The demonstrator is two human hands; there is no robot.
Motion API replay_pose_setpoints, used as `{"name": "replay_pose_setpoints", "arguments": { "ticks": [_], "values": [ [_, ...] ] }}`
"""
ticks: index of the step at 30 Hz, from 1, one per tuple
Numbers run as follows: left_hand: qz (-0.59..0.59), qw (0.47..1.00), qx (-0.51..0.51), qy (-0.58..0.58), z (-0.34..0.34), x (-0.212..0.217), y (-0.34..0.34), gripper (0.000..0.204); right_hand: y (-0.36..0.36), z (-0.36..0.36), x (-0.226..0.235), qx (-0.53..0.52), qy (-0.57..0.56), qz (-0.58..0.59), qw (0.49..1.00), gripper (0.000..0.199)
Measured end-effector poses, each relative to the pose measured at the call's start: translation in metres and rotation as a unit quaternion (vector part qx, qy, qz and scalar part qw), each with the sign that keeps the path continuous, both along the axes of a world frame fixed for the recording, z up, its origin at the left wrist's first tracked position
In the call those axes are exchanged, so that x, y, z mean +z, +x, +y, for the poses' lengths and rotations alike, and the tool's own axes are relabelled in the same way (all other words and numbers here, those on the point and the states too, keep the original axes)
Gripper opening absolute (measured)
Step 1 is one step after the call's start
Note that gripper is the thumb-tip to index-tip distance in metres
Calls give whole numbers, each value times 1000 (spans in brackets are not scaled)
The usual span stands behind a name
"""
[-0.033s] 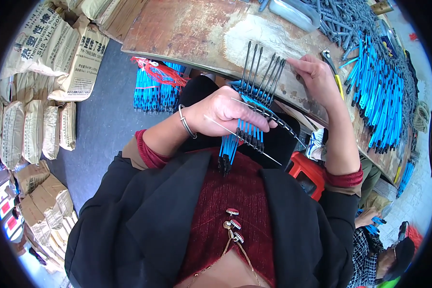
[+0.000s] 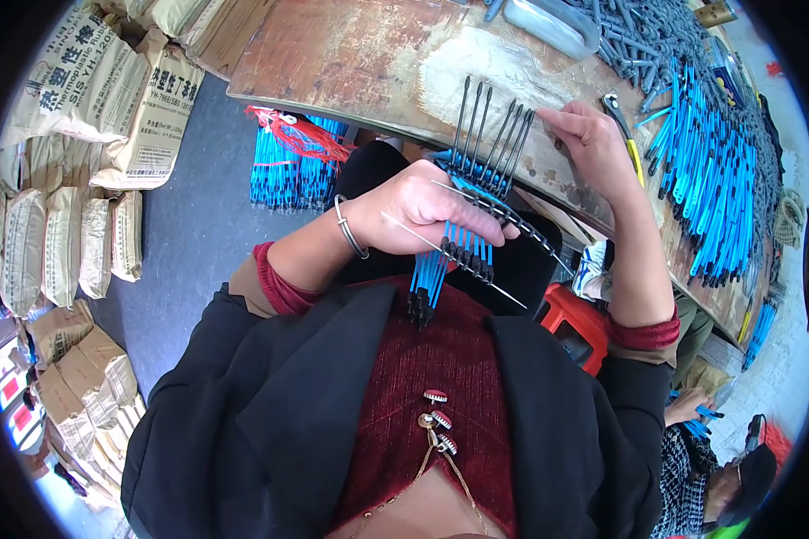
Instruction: The person assembles blue wire components into black circular connectors on a production line, using pliers to manipulate the cables and connectors.
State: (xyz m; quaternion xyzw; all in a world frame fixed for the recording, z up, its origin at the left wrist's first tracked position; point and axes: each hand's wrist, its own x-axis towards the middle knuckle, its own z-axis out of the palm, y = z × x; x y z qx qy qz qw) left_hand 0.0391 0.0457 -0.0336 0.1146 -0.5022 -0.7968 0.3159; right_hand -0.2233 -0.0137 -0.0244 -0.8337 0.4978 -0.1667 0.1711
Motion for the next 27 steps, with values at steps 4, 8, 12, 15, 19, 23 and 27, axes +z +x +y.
{"name": "replay_pose_setpoints", "arguments": {
  "ticks": [4,8,12,15,19,23,27],
  "values": [
    [8,1000,-2,-22,-4,-1,0,17,3,-3,-4,11,-14,-16,1000,23],
    [5,990,14,-139,-10,-3,1,17,6,-7,-6,11,-11,-27,1000,22],
    [10,983,22,-181,-11,-4,2,17,14,-10,-3,24,-22,-27,999,21],
    [28,992,13,-122,-9,-4,3,17,23,-12,-1,23,-100,47,994,27],
    [18,991,9,-132,-11,-4,4,16,35,-12,16,85,-87,137,983,32],
    [-2,989,5,-150,-10,-1,7,16,33,-14,27,135,-6,189,973,37],
    [1,994,-2,-108,-7,-2,6,17,26,-9,24,113,45,110,987,37]
  ]
}}
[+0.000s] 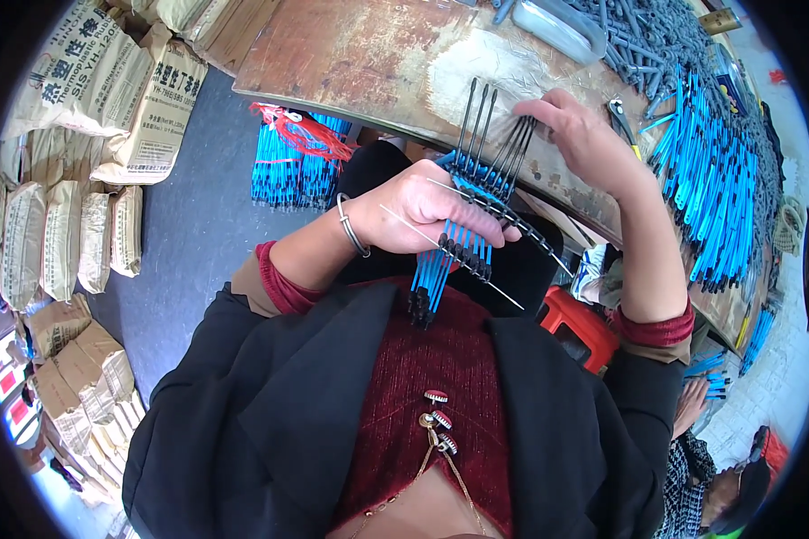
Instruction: The person assembles blue wire components into black circular connectors on a production line, using pliers to manipulate the cables and connectors.
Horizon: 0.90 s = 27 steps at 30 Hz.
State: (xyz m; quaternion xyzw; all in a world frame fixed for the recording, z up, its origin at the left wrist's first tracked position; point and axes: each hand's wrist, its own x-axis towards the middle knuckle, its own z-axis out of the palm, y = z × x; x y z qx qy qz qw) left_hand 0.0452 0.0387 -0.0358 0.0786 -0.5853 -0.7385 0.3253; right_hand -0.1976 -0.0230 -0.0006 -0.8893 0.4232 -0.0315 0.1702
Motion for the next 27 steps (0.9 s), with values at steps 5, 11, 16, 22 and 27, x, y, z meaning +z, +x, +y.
{"name": "replay_pose_setpoints", "arguments": {
  "ticks": [5,11,16,22,27],
  "values": [
    [9,1000,-12,11,0,-3,-1,19,-9,4,-4,0,-34,-45,998,37],
    [-13,988,17,-153,-9,-1,-1,22,-8,3,-1,6,-44,-66,997,30],
    [-16,1000,-5,-11,-5,-1,-1,21,-9,0,-4,1,-37,-57,998,30],
    [-6,983,36,-182,-11,-4,-3,19,-9,-2,-2,7,-26,-62,998,32],
    [23,965,57,-254,-14,-6,-6,19,-10,-3,-4,16,-38,-62,997,33]
  ]
}}
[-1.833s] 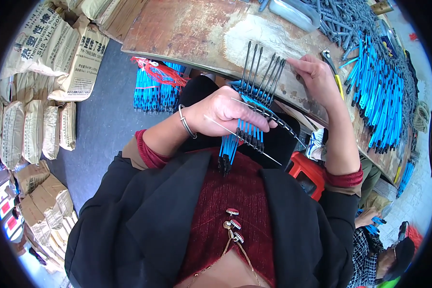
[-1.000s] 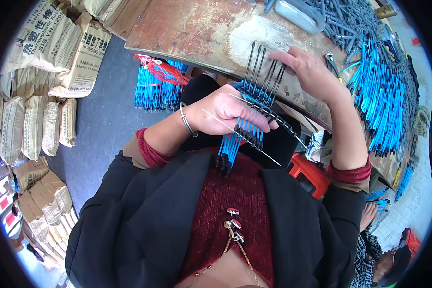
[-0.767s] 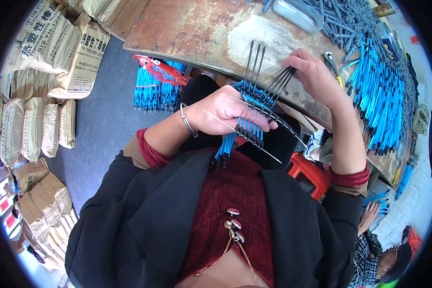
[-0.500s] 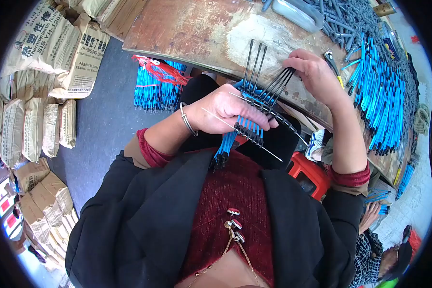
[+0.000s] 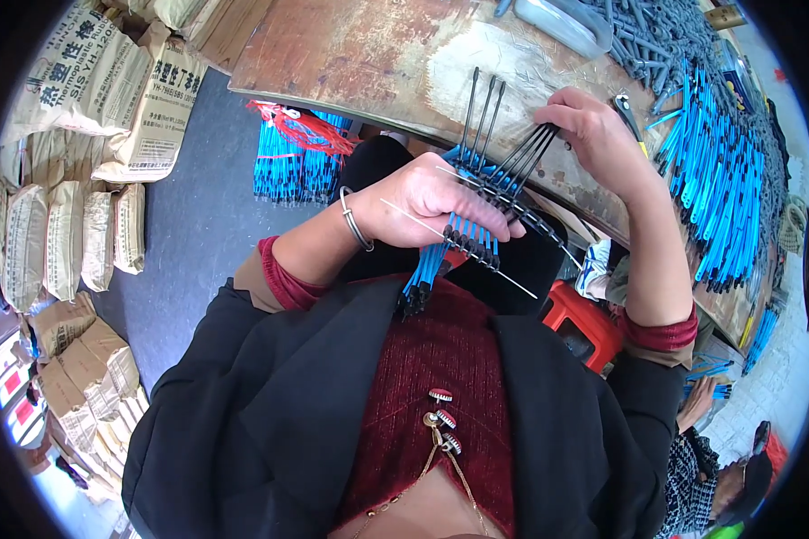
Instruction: The person assembles blue wire components into black circular connectors on a production line, using pliers to manipulate the cables and connectors.
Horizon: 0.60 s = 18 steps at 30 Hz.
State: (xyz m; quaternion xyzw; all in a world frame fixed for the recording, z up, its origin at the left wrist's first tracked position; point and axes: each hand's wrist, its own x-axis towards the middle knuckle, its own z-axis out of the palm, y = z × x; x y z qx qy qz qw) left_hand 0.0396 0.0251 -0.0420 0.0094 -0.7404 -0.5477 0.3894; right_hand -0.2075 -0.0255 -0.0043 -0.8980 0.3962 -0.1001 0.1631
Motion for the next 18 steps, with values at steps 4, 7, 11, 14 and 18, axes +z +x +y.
{"name": "replay_pose_setpoints", "arguments": {
  "ticks": [4,7,11,14,18],
  "values": [
    [7,1000,-5,5,-1,-1,0,20,2,-2,2,7,-1,14,1000,32],
    [-5,1000,-6,6,-1,1,2,20,4,-5,2,13,-3,18,1000,32],
    [2,1000,-7,-4,-4,-1,2,21,6,-7,3,23,-8,11,1000,31],
    [5,1000,-9,-3,-4,-1,2,21,8,-9,2,30,-5,8,1000,30],
    [7,1000,-14,5,-5,-1,2,22,11,-12,-1,46,-53,8,998,28]
  ]
}}
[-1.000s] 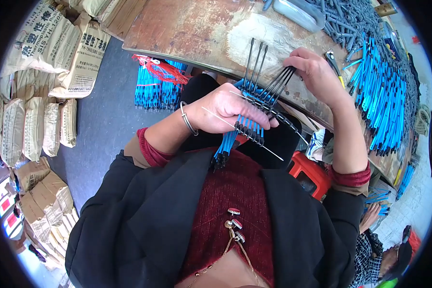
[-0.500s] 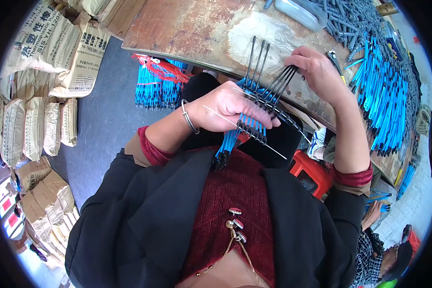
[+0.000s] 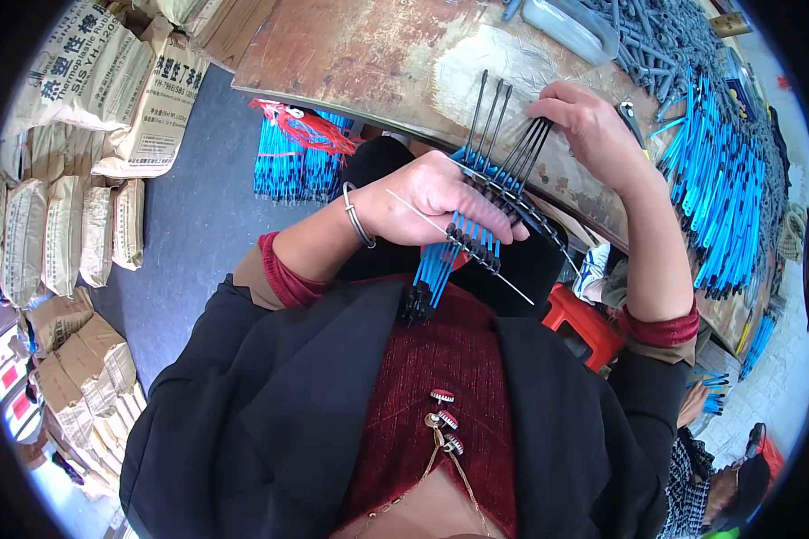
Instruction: The person assembles blue wire components into black circular connectors on a production line, using pliers to manipulate the cables and connectors.
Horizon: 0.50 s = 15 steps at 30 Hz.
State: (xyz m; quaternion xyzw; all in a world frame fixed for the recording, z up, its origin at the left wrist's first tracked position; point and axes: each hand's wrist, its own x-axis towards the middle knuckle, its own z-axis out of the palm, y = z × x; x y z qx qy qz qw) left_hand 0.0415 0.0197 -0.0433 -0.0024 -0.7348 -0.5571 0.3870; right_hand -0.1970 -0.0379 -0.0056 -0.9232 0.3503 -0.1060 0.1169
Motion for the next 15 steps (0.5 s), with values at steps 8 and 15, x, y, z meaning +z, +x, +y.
{"name": "replay_pose_setpoints", "arguments": {
  "ticks": [8,15],
  "values": [
    [6,1000,-4,20,1,0,0,23,16,-1,-2,-11,-54,29,998,33],
    [-3,995,-28,99,5,-6,0,23,13,6,3,-15,-30,95,995,32]
  ]
}}
